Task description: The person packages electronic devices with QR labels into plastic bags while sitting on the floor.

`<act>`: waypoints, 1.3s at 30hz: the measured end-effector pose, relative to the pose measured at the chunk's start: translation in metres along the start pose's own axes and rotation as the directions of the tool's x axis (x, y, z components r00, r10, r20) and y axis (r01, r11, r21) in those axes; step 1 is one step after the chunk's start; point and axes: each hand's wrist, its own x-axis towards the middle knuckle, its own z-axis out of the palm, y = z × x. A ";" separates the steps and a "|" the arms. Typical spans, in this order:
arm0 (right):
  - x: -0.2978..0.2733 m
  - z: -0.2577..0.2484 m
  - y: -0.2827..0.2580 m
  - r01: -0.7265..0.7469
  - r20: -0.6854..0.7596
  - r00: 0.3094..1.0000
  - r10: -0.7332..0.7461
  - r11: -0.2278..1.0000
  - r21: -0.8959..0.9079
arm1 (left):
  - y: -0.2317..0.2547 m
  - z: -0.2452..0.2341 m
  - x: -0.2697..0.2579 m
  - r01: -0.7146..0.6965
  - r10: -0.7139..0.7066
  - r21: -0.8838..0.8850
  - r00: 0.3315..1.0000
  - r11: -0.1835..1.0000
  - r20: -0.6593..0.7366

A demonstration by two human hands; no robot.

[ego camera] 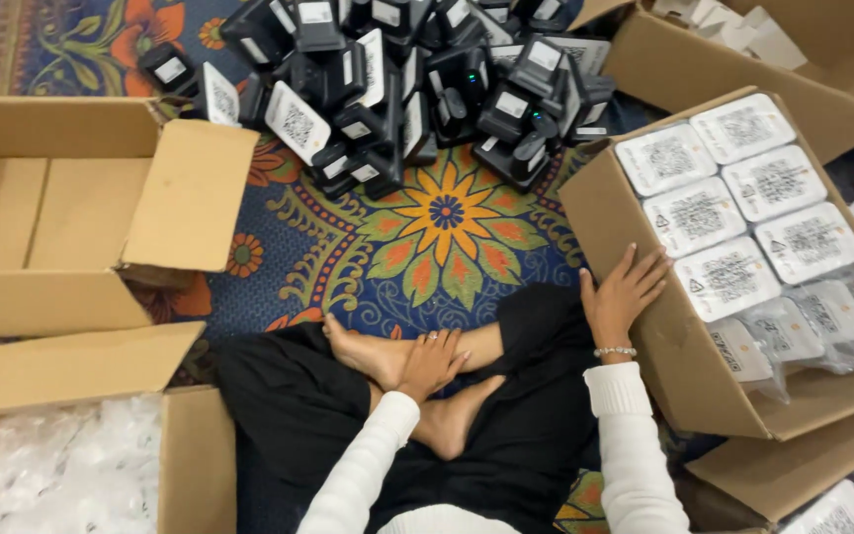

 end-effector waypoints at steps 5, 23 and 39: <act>-0.067 0.072 -0.090 0.163 0.225 0.955 -0.194 0.975 0.151 | -0.005 -0.011 0.002 -0.013 0.012 -0.028 0.999 1.000 -0.042; -0.090 0.111 -0.275 0.015 0.847 0.476 -0.239 0.965 0.263 | -0.299 -0.091 0.120 0.449 -0.404 0.191 0.885 0.873 -0.233; -0.082 0.111 -0.272 0.024 0.919 0.302 -0.253 0.966 0.258 | -0.442 -0.215 0.258 0.688 -0.523 0.138 0.652 0.713 -0.549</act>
